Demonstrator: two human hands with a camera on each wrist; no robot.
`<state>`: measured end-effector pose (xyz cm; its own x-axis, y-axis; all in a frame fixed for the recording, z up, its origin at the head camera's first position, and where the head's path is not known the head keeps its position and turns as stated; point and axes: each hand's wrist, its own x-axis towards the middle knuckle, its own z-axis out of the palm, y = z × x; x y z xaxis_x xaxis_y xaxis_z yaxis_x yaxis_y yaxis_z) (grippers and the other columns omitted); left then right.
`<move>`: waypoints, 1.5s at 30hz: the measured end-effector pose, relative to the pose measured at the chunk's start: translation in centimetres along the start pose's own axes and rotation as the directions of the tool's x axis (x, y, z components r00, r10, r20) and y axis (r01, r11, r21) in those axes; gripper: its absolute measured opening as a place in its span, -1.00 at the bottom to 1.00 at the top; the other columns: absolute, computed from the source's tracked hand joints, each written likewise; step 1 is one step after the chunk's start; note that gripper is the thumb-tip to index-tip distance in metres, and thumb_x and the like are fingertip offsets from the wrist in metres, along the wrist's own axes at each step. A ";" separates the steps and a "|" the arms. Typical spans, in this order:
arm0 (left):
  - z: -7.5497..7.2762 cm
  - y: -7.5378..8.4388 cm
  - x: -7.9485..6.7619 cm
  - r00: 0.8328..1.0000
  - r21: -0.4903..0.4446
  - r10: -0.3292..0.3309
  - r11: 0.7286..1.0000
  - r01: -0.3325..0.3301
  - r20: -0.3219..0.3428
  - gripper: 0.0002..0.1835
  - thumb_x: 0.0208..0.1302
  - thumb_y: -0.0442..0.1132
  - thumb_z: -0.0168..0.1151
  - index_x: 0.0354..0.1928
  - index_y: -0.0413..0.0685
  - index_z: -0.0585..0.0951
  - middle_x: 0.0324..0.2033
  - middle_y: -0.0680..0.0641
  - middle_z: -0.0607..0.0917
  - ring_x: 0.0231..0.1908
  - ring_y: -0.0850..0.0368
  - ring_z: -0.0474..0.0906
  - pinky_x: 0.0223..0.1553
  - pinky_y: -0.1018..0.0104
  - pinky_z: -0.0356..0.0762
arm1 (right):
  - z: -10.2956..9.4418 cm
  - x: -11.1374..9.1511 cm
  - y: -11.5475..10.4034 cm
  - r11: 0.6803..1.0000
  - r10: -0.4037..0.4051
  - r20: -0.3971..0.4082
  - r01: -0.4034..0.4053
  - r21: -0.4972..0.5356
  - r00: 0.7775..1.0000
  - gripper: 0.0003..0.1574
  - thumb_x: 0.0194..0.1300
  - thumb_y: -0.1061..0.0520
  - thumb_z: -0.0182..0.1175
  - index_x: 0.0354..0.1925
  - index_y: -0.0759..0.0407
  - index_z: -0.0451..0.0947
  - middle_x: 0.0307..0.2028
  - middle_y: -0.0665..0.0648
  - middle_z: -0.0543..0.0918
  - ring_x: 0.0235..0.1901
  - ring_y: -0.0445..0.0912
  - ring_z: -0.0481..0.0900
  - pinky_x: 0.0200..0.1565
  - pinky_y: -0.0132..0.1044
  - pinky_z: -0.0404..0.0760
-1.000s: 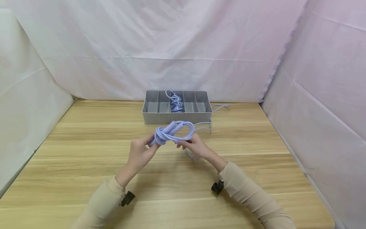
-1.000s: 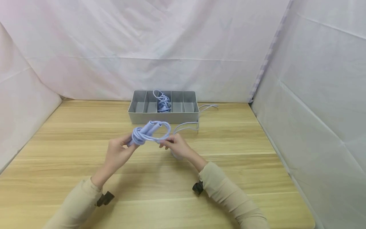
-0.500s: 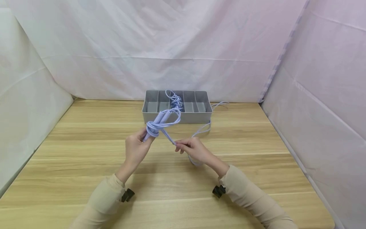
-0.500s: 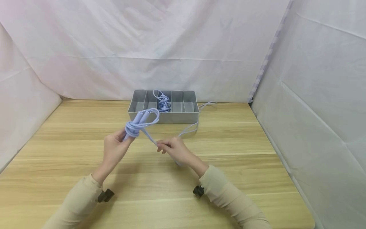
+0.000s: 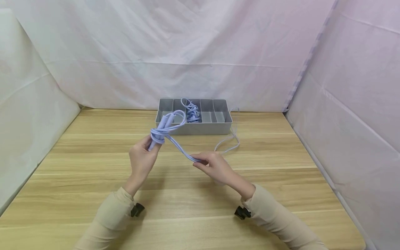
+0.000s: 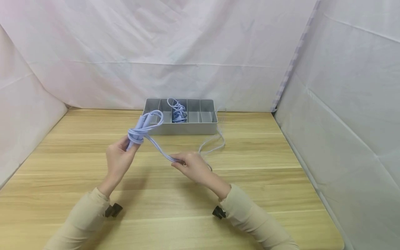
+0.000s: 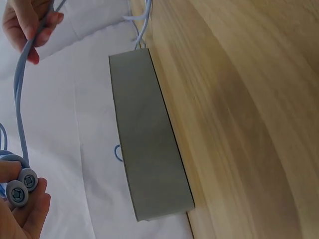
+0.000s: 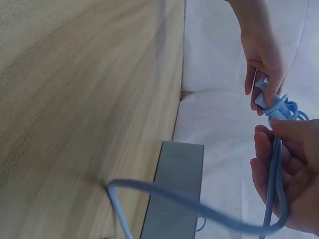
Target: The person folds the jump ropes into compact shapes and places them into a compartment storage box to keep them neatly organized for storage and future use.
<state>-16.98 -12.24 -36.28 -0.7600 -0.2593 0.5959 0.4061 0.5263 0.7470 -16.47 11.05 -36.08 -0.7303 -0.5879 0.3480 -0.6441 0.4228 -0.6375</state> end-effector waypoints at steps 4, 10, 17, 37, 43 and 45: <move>-0.4 0.0 0.6 0.999 -0.011 0.009 1.000 -0.010 -0.045 -0.72 -0.03 -0.42 0.34 -0.19 -0.30 0.64 -0.33 -0.26 0.66 -0.35 -0.07 0.65 -0.37 0.70 0.47 | -0.5 -0.2 -0.3 0.998 -0.037 -0.034 0.035 -0.050 0.999 -0.71 0.14 0.27 0.21 -0.11 0.28 0.60 -0.36 0.11 0.68 -0.53 -0.26 0.50 -0.47 -0.53 0.52; -0.8 -0.2 1.3 0.995 0.018 0.028 0.999 -0.026 -0.100 -0.75 0.03 -0.37 0.31 -0.18 -0.28 0.64 -0.34 -0.24 0.67 -0.38 -0.07 0.66 -0.39 0.75 0.45 | -1.1 -0.6 -0.3 0.989 -0.110 -0.086 0.100 -0.106 0.990 -0.70 0.13 0.28 0.21 -0.11 0.29 0.59 -0.36 0.10 0.68 -0.52 -0.26 0.49 -0.50 -0.51 0.49; -1.5 -0.7 2.3 0.985 0.071 0.016 0.997 -0.004 -0.171 -0.76 0.05 -0.35 0.30 -0.21 -0.30 0.64 -0.36 -0.25 0.67 -0.43 -0.11 0.66 -0.41 0.82 0.39 | -1.4 -1.3 0.2 0.989 -0.131 -0.109 0.122 -0.086 0.985 -0.68 0.10 0.33 0.22 -0.11 0.35 0.58 -0.35 0.15 0.68 -0.48 -0.24 0.55 -0.43 -0.51 0.54; -1.2 -0.9 0.2 0.895 0.498 0.041 0.819 -0.285 0.445 -0.84 -0.03 -0.19 0.29 -0.58 -0.11 0.58 -0.82 0.04 0.44 -0.83 0.22 0.17 -0.82 0.40 0.10 | -5.6 1.4 -3.2 0.731 -0.629 -0.075 0.557 -0.393 0.773 -0.87 0.05 0.27 0.26 -0.34 0.18 0.67 -0.48 0.06 0.70 -0.56 -0.16 0.60 -0.52 -0.44 0.56; 0.1 1.1 -1.7 0.724 0.434 0.039 0.778 -0.455 0.689 -0.82 -0.08 -0.18 0.35 -0.61 -0.06 0.54 -0.82 0.13 0.35 -0.80 0.28 0.18 -0.81 0.47 0.16 | -7.1 3.3 -3.8 0.734 -0.631 -0.068 0.565 -0.377 0.773 -0.84 0.00 0.33 0.29 -0.36 0.19 0.67 -0.48 0.02 0.69 -0.56 -0.19 0.54 -0.52 -0.45 0.51; 0.4 1.9 -2.1 0.662 0.383 0.088 0.757 -0.530 0.744 -0.81 -0.12 -0.19 0.35 -0.65 -0.03 0.52 -0.83 0.14 0.35 -0.79 0.28 0.19 -0.79 0.47 0.19 | -7.5 3.8 -3.8 0.741 -0.623 -0.057 0.564 -0.365 0.780 -0.84 0.01 0.35 0.29 -0.36 0.18 0.67 -0.45 0.02 0.70 -0.46 -0.17 0.60 -0.43 -0.42 0.57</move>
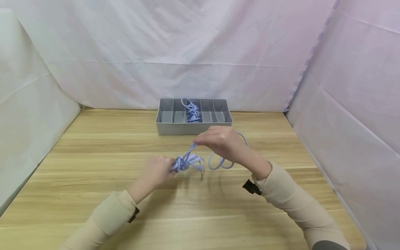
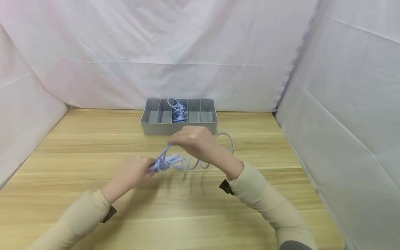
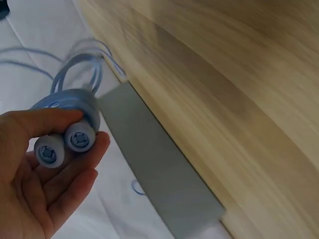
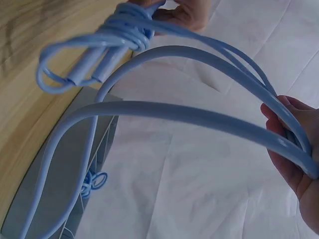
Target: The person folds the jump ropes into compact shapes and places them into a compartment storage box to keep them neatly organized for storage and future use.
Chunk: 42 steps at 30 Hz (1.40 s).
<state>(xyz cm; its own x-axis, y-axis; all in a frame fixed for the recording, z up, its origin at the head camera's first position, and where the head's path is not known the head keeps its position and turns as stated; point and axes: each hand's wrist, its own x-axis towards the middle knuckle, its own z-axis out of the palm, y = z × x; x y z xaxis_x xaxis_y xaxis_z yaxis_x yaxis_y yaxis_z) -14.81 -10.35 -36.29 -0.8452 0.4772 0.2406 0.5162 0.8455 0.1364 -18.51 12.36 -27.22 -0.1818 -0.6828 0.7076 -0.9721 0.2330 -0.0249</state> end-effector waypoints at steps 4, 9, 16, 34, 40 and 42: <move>-0.4 1.4 -0.2 0.984 0.010 0.176 0.984 -0.177 0.040 -0.85 -0.19 -0.24 0.36 -0.66 0.00 0.53 -0.81 0.13 0.42 -0.77 0.27 0.24 -0.77 0.42 0.28 | 0.0 0.3 1.1 1.000 0.011 0.037 -0.010 -0.021 0.999 -0.82 0.00 0.34 0.29 -0.36 0.15 0.68 -0.43 0.00 0.70 -0.42 -0.18 0.62 -0.40 -0.40 0.58; -1.1 2.7 -0.8 0.939 -0.031 0.331 0.943 -0.330 0.096 -0.86 -0.19 -0.28 0.35 -0.64 0.05 0.53 -0.78 0.15 0.48 -0.76 0.29 0.26 -0.76 0.44 0.29 | 0.6 -0.5 2.6 0.998 0.047 0.058 -0.045 -0.038 0.997 -0.81 -0.05 0.29 0.33 -0.36 0.14 0.69 -0.41 0.01 0.71 -0.39 -0.16 0.64 -0.37 -0.37 0.60; -2.0 3.3 -1.1 0.905 -0.118 0.423 0.902 -0.416 0.043 -0.80 -0.12 -0.32 0.34 -0.65 0.06 0.49 -0.77 0.20 0.48 -0.75 0.37 0.20 -0.74 0.51 0.25 | 1.5 -2.4 4.4 0.994 0.105 0.050 -0.103 -0.038 0.993 -0.74 -0.10 0.27 0.37 -0.31 0.16 0.69 -0.37 0.04 0.71 -0.36 -0.12 0.66 -0.36 -0.33 0.62; -2.3 1.6 -0.9 0.837 -0.315 0.388 0.798 -0.514 -0.385 -0.69 -0.17 -0.40 0.38 -0.25 -0.22 0.66 -0.46 -0.02 0.72 -0.50 0.24 0.64 -0.49 0.49 0.56 | 5.9 -7.8 5.9 0.942 0.314 0.087 -0.322 0.099 0.946 -0.80 0.06 0.27 0.27 -0.26 0.26 0.65 -0.46 0.08 0.69 -0.54 -0.22 0.58 -0.47 -0.50 0.54; -1.9 1.3 -0.8 0.821 -0.362 0.345 0.771 -0.525 -0.456 -0.70 -0.18 -0.45 0.35 -0.26 -0.28 0.65 -0.45 -0.07 0.72 -0.49 0.22 0.64 -0.50 0.52 0.54 | 7.3 -8.4 5.1 0.923 0.347 0.093 -0.357 0.145 0.933 -0.84 0.07 0.27 0.26 -0.30 0.28 0.65 -0.47 0.09 0.70 -0.56 -0.21 0.59 -0.45 -0.52 0.55; -1.8 1.4 -0.8 0.819 -0.395 0.333 0.750 -0.531 -0.468 -0.71 -0.15 -0.47 0.34 -0.26 -0.30 0.64 -0.44 -0.10 0.72 -0.48 0.20 0.65 -0.49 0.55 0.54 | 7.8 -8.6 4.8 0.912 0.356 0.103 -0.369 0.180 0.929 -0.85 0.07 0.29 0.26 -0.31 0.29 0.64 -0.46 0.10 0.70 -0.56 -0.21 0.59 -0.45 -0.55 0.55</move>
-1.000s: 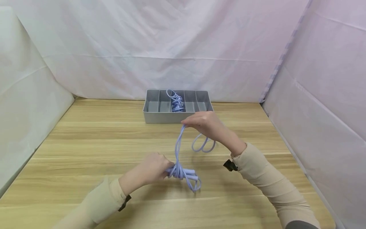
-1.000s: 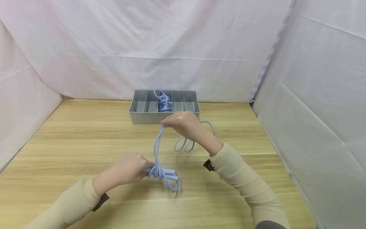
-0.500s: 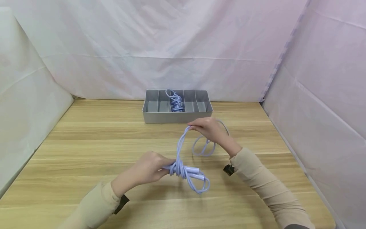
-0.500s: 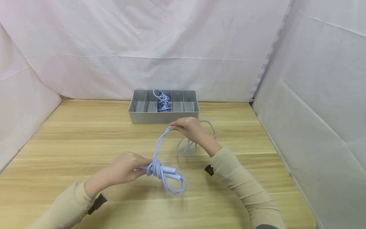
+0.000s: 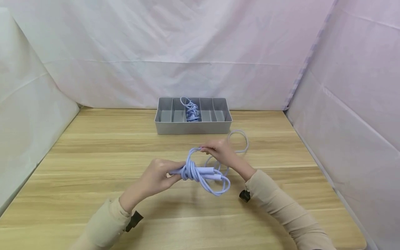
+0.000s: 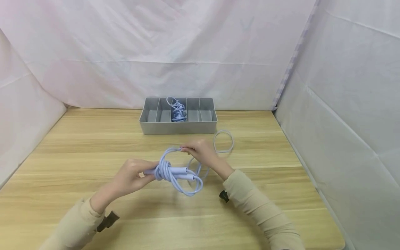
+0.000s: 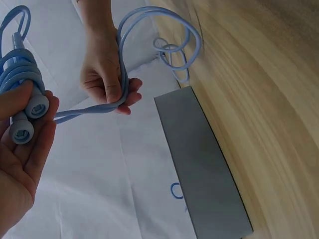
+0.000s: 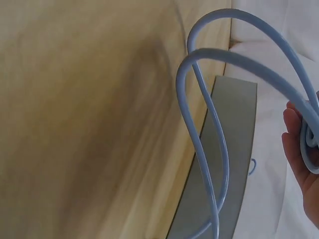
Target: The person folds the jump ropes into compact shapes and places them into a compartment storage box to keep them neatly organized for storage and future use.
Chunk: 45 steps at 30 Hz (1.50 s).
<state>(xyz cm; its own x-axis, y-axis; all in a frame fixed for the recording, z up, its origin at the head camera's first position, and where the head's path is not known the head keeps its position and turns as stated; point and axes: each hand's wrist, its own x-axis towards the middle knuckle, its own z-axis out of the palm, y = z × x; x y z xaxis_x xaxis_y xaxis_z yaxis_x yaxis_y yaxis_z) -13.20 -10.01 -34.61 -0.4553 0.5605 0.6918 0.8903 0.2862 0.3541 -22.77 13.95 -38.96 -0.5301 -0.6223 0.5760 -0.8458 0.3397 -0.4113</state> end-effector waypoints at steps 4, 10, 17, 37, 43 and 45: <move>0.2 -0.2 -0.1 0.996 -0.030 -0.067 0.997 0.065 -0.066 -0.69 -0.15 -0.50 0.33 -0.23 -0.34 0.63 -0.41 -0.15 0.71 -0.48 0.18 0.65 -0.50 0.58 0.52 | 0.9 -0.4 -0.3 1.000 0.015 0.013 -0.015 0.008 1.000 -0.85 0.08 0.27 0.24 -0.32 0.29 0.64 -0.43 0.13 0.70 -0.50 -0.15 0.63 -0.38 -0.50 0.58; -0.1 -1.2 -0.3 0.940 0.038 -0.205 0.974 0.223 -0.275 -0.70 -0.19 -0.52 0.35 -0.28 -0.33 0.65 -0.51 -0.11 0.70 -0.63 0.31 0.47 -0.63 0.58 0.39 | 1.1 -0.9 -1.4 0.996 0.066 0.067 -0.062 -0.063 0.996 -0.85 0.10 0.27 0.22 -0.29 0.23 0.63 -0.44 0.09 0.68 -0.49 -0.13 0.59 -0.39 -0.43 0.56; -0.3 -2.1 -0.4 0.810 -0.023 -0.371 0.914 0.405 -0.455 -0.75 -0.12 -0.49 0.37 -0.28 -0.29 0.67 -0.47 -0.14 0.71 -0.58 0.41 0.46 -0.65 0.61 0.36 | 1.1 -0.2 -4.1 0.986 0.080 0.098 -0.064 -0.152 0.992 -0.81 0.17 0.23 0.19 -0.21 0.23 0.61 -0.42 0.03 0.66 -0.48 -0.20 0.55 -0.43 -0.40 0.53; -1.4 -3.7 -0.9 0.540 -0.092 -0.640 0.687 0.721 -0.548 -0.78 0.00 -0.29 0.34 -0.27 -0.22 0.68 -0.43 -0.15 0.70 -0.44 0.23 0.64 -0.51 0.73 0.43 | 0.4 -0.5 -7.1 0.982 0.063 0.044 -0.053 -0.184 0.997 -0.72 0.12 0.28 0.22 -0.13 0.25 0.59 -0.35 0.05 0.64 -0.47 -0.20 0.54 -0.41 -0.43 0.54; -1.3 -4.4 -1.3 0.562 0.036 -0.666 0.629 0.776 -0.491 -0.76 -0.01 -0.15 0.34 -0.33 -0.18 0.70 -0.49 -0.12 0.71 -0.50 0.03 0.66 -0.54 0.49 0.43 | -0.5 0.2 -6.6 0.910 -0.133 0.002 0.122 -0.397 0.991 -0.71 0.00 0.27 0.31 -0.21 0.18 0.61 -0.37 0.04 0.65 -0.43 -0.15 0.62 -0.44 -0.43 0.58; -1.4 -4.5 -1.4 0.586 0.085 -0.663 0.625 0.776 -0.466 -0.76 -0.01 -0.10 0.34 -0.38 -0.14 0.71 -0.53 -0.10 0.71 -0.57 0.05 0.63 -0.58 0.36 0.40 | -0.9 0.5 -6.4 0.878 -0.198 -0.006 0.174 -0.445 0.980 -0.72 -0.03 0.29 0.33 -0.24 0.17 0.62 -0.39 0.03 0.65 -0.44 -0.13 0.62 -0.44 -0.42 0.59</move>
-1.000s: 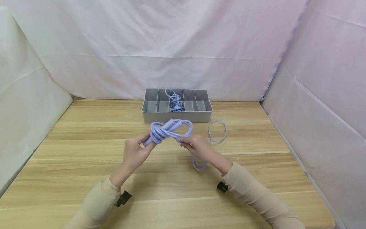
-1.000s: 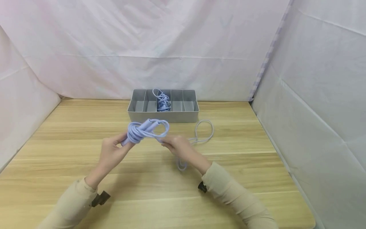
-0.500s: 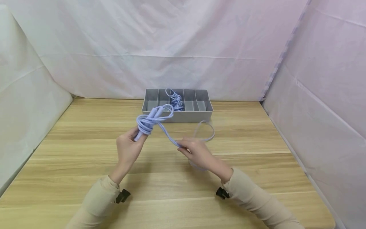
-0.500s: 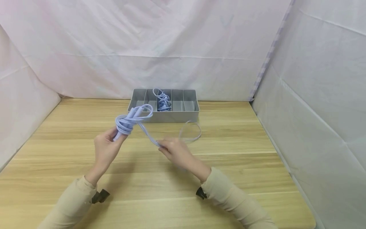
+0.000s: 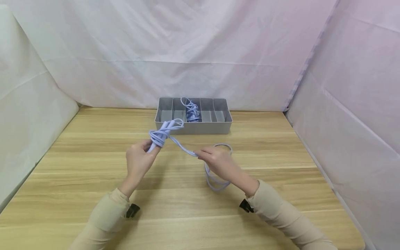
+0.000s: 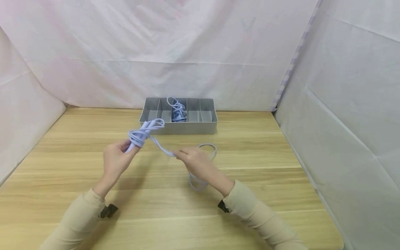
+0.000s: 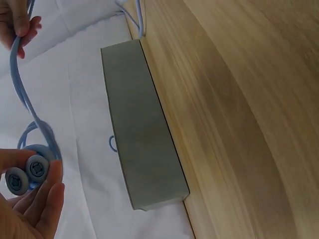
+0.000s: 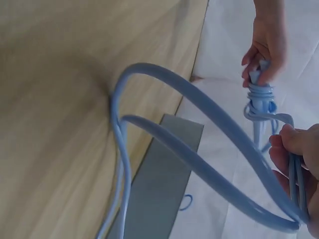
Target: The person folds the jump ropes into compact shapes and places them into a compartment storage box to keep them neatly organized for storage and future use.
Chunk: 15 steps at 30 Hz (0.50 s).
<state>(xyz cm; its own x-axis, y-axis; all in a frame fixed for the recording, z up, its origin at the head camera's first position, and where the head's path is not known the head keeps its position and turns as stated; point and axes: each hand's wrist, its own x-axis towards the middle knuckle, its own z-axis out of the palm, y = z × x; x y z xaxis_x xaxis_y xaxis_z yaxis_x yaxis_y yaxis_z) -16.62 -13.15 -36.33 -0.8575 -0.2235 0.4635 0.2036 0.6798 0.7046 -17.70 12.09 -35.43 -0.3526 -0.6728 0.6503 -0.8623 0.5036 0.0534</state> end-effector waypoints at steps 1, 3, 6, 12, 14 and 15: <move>0.0 -0.1 0.0 1.000 0.028 0.018 0.999 -0.019 0.014 -0.76 -0.02 -0.09 0.34 -0.40 -0.12 0.71 -0.55 -0.09 0.71 -0.60 0.06 0.61 -0.60 0.33 0.37 | -0.2 0.2 0.2 1.000 -0.021 -0.016 0.021 -0.014 1.000 -0.73 -0.03 0.30 0.32 -0.26 0.17 0.62 -0.39 0.03 0.65 -0.44 -0.13 0.62 -0.44 -0.41 0.59; -0.1 -0.1 -0.1 0.998 0.077 0.044 0.996 -0.048 0.054 -0.77 -0.01 -0.06 0.32 -0.48 -0.09 0.71 -0.60 -0.05 0.70 -0.68 0.11 0.53 -0.65 0.31 0.30 | -0.5 0.5 0.6 0.998 -0.058 -0.040 0.057 -0.027 0.997 -0.74 -0.03 0.32 0.31 -0.27 0.19 0.63 -0.40 0.04 0.66 -0.46 -0.12 0.62 -0.43 -0.38 0.60; -0.2 0.1 -0.2 0.990 0.122 0.062 0.989 -0.078 0.129 -0.78 -0.01 -0.07 0.30 -0.59 -0.06 0.67 -0.72 0.02 0.65 -0.75 0.18 0.37 -0.71 0.33 0.21 | -1.1 1.0 0.9 0.994 -0.107 -0.049 0.105 -0.042 0.993 -0.76 -0.01 0.33 0.29 -0.27 0.18 0.64 -0.42 0.03 0.66 -0.49 -0.11 0.61 -0.47 -0.38 0.59; -0.2 0.6 -0.6 0.959 0.187 0.068 0.975 -0.123 0.276 -0.80 -0.02 -0.12 0.28 -0.69 0.01 0.58 -0.84 0.11 0.44 -0.78 0.24 0.20 -0.77 0.35 0.10 | -2.0 1.7 1.0 0.971 -0.227 -0.032 0.223 -0.084 0.973 -0.74 0.08 0.33 0.21 -0.20 0.16 0.64 -0.37 0.01 0.65 -0.42 -0.15 0.60 -0.45 -0.40 0.58; -0.3 0.8 -0.7 0.940 0.199 0.080 0.968 -0.152 0.331 -0.77 -0.02 -0.13 0.28 -0.72 0.01 0.54 -0.86 0.13 0.40 -0.80 0.25 0.19 -0.79 0.36 0.10 | -2.2 2.0 0.9 0.964 -0.252 -0.034 0.248 -0.091 0.967 -0.74 0.08 0.33 0.20 -0.21 0.17 0.64 -0.36 0.02 0.65 -0.41 -0.15 0.60 -0.43 -0.40 0.58; -0.3 0.9 -0.8 0.928 0.205 0.089 0.963 -0.173 0.361 -0.76 -0.02 -0.13 0.28 -0.73 0.03 0.53 -0.86 0.14 0.39 -0.80 0.25 0.19 -0.79 0.37 0.11 | -2.4 2.2 0.9 0.962 -0.260 -0.034 0.256 -0.094 0.965 -0.75 0.08 0.33 0.20 -0.22 0.17 0.64 -0.37 0.02 0.66 -0.40 -0.15 0.60 -0.42 -0.40 0.59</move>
<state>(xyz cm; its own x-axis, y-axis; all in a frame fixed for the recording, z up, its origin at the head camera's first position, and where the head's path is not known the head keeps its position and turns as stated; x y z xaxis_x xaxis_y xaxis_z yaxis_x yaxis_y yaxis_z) -15.60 -12.50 -35.91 -0.9483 0.1055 0.2993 0.2472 0.8369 0.4883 -18.36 12.31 -32.13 -0.1035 -0.7619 0.6394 -0.8859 0.3629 0.2889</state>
